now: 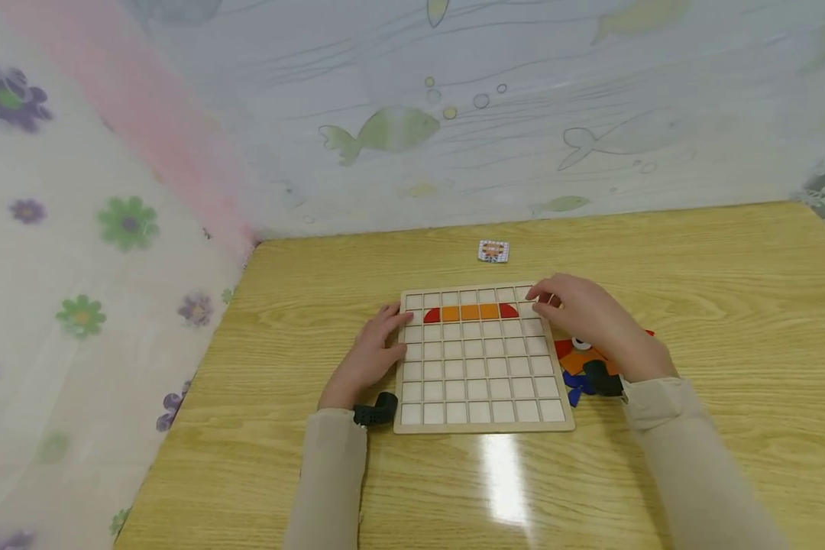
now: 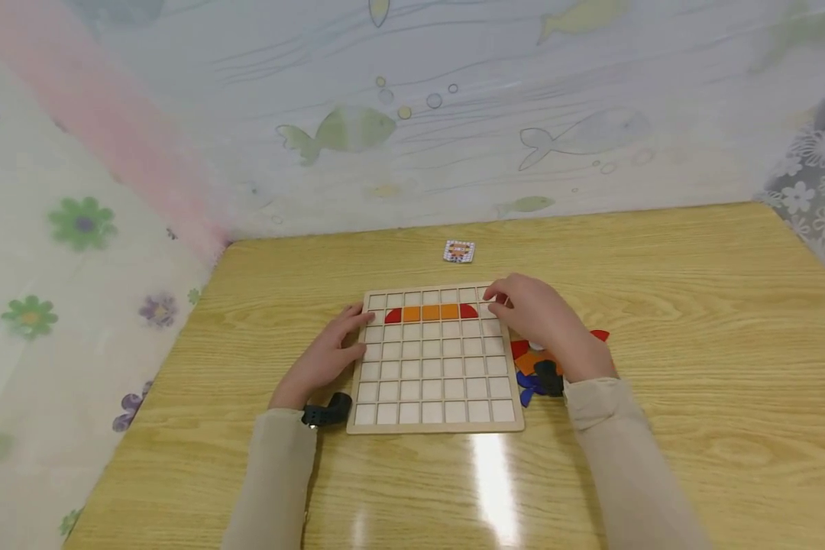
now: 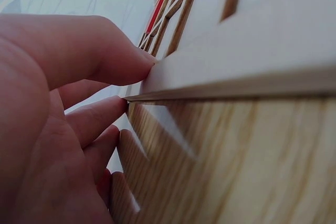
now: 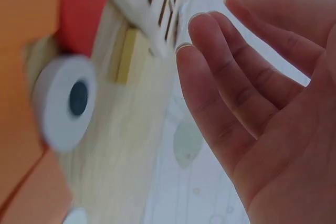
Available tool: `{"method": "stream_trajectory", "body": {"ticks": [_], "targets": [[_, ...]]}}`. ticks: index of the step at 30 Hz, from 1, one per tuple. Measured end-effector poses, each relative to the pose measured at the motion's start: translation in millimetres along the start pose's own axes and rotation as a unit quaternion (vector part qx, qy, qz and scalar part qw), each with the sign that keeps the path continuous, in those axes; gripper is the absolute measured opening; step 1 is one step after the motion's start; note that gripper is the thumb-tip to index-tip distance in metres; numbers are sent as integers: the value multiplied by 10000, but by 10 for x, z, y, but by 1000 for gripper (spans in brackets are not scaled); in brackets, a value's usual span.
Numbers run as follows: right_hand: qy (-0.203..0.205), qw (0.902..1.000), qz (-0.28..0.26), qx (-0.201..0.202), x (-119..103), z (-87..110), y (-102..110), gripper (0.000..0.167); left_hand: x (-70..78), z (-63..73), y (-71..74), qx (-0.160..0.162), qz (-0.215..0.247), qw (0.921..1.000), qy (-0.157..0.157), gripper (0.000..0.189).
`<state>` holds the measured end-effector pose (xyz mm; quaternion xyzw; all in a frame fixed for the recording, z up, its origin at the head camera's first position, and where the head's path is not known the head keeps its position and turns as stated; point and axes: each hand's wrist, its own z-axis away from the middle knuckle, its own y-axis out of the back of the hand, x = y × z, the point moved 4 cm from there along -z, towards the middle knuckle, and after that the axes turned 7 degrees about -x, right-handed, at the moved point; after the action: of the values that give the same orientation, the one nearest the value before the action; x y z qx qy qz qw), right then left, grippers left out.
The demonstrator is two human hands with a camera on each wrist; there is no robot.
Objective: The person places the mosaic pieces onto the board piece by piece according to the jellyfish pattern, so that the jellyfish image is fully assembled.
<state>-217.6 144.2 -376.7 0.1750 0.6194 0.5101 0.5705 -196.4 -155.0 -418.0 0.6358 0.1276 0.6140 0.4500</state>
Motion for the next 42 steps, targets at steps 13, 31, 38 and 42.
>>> {"method": "stream_trajectory", "body": {"ticks": [13,31,38,42], "targets": [[130,9992,371,-4,200,282,51,25,-5,-10,-13,-44,39,10000,-29,50],[357,9985,192,-366,412,395,4,24,-15,-11,-9,-22,38,10000,1,49],[285,9982,-39,-517,494,398,21,27,-16,-15,-11,-33,76,10000,16,49],[311,9987,70,-404,516,379,11,31,-23,-11,-14,-46,81,10000,-19,49]]}}
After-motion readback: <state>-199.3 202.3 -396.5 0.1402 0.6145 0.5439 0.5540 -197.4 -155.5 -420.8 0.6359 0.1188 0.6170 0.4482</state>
